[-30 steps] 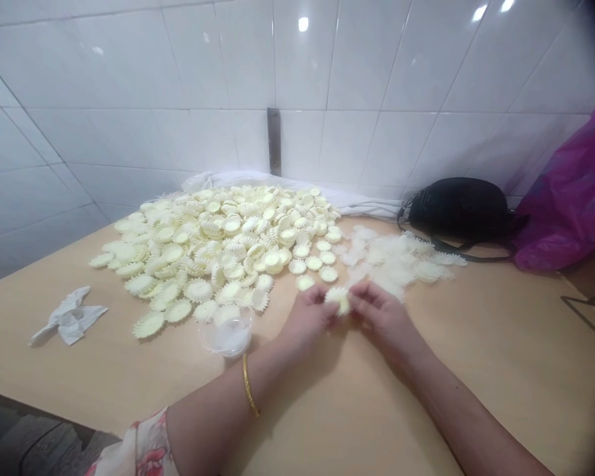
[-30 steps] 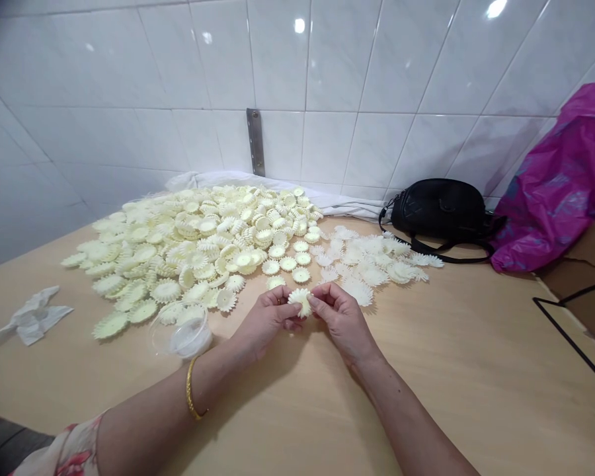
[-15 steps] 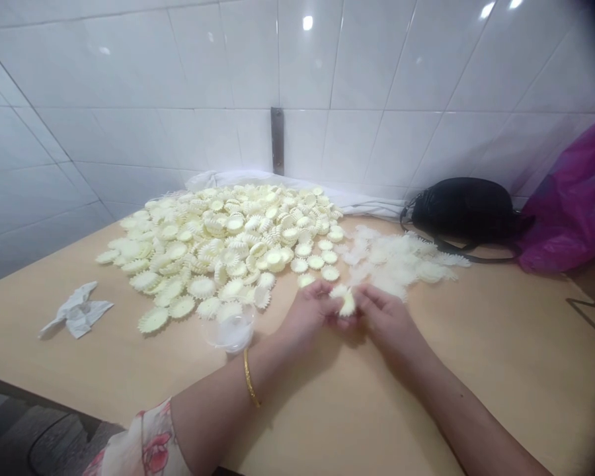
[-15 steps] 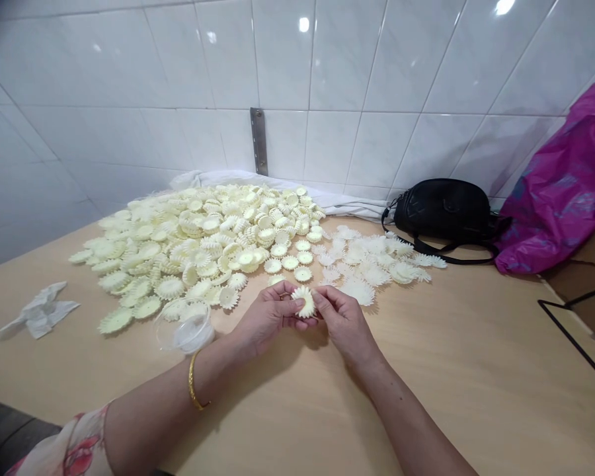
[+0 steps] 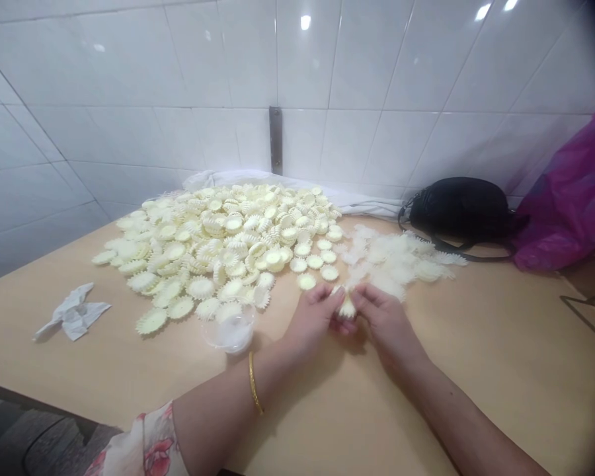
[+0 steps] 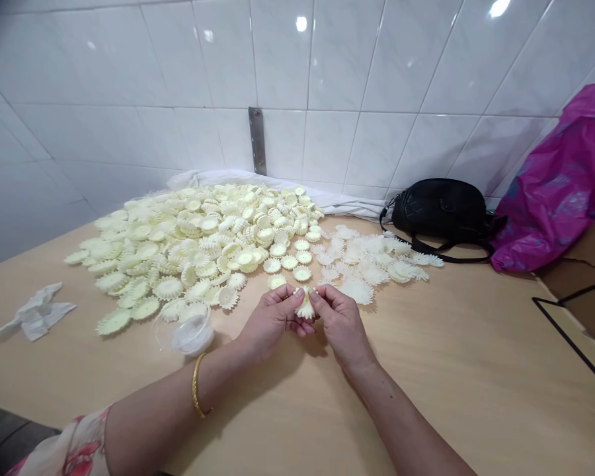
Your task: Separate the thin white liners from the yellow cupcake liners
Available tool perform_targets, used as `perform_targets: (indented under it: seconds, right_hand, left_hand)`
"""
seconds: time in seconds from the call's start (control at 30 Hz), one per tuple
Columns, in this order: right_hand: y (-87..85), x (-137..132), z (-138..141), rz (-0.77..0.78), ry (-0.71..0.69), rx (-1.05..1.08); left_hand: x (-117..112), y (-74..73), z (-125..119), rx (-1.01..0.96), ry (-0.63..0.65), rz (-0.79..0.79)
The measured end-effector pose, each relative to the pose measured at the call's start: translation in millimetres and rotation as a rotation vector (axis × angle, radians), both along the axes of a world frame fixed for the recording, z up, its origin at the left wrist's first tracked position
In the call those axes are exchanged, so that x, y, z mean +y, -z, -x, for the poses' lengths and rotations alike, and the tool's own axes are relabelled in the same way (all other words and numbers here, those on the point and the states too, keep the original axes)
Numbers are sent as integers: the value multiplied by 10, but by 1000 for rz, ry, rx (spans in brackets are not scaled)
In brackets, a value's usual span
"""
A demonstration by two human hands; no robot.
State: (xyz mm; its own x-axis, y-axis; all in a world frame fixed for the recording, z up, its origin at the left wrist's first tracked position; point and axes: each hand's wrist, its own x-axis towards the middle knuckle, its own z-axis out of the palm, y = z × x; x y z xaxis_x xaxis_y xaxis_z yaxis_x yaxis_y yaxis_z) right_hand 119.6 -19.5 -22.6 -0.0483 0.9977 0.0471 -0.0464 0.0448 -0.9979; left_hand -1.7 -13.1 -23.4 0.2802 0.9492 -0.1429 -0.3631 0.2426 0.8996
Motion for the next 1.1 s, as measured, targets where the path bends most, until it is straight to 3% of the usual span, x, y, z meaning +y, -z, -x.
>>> perform_targets:
  seconds: [0.23,0.4,0.5,0.63,0.8,0.97,1.1]
  right_hand:
    - [39,36,-21,-17,106,-20]
    - [68,54,11,46,28,66]
    - [73,59,10,46,-6,94]
    - [83,86,-51,-12,86,-71]
    - [58,84,-63,-104,189,-224]
    - [35,59,-36,-30,73,-141]
    - [89,107,-67,-44,74,-46]
  left_hand:
    - [18,-45,26,-58,85,13]
    - [13,-38,6,1,-11,42]
    - [26,-43,9,-28,-6,69]
    - [32,-73,23,-116,62,128]
    - [10,-79,26,-110,76,87]
    - [-7,-85,10,-51,16,77]
    - [-10,-98,2,-10,-8,54]
